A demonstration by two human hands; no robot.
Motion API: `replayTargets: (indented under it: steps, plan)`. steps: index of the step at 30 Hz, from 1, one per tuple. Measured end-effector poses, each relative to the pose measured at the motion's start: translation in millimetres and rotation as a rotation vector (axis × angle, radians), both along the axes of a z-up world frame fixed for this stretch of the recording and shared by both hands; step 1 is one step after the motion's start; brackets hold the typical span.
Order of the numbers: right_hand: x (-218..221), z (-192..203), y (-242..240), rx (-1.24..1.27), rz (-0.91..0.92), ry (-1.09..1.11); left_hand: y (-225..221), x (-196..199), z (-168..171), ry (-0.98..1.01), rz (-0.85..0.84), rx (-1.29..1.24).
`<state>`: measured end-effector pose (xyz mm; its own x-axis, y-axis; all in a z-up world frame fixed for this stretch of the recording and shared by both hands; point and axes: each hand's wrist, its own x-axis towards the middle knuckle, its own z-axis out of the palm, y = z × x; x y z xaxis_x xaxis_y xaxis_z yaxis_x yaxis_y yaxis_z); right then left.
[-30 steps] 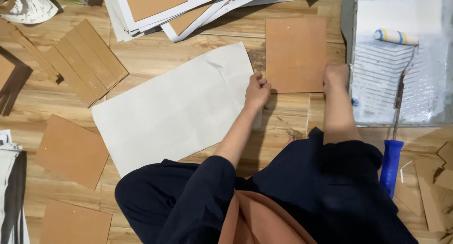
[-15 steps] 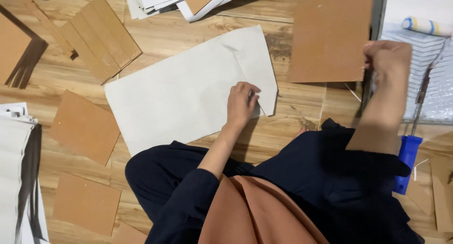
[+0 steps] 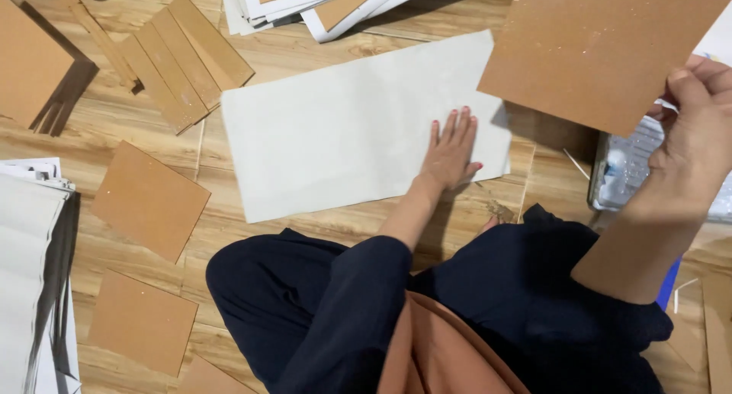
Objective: Applying glue to cardboard pieces using a roller and then sticking them onto paper sheets.
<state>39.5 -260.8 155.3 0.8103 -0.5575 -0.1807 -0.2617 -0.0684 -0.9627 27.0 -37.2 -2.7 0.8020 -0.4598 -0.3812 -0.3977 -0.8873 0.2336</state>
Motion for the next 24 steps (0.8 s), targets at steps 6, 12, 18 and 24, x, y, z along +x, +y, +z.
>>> replayTargets:
  steps: [6, 12, 18, 24]
  plan:
    - [-2.3, 8.8, 19.8, 0.008, 0.072, -0.066, 26.5, 5.6, -5.9, -0.266, 0.410, -1.082]
    - [-13.0, 28.6, 85.3, -0.769, 0.297, -0.554, 99.2, -27.0, 119.5, -0.360, 1.138, -1.157]
    - [-50.3, 57.4, 204.1, -1.413, 0.506, -0.618, 102.2, -44.0, 189.5, 0.167, 1.276, -1.580]
    - [-74.9, 41.2, 259.4, -1.694, 0.525, -0.813, 144.0, -76.8, 171.3, 0.264, 1.386, -1.617]
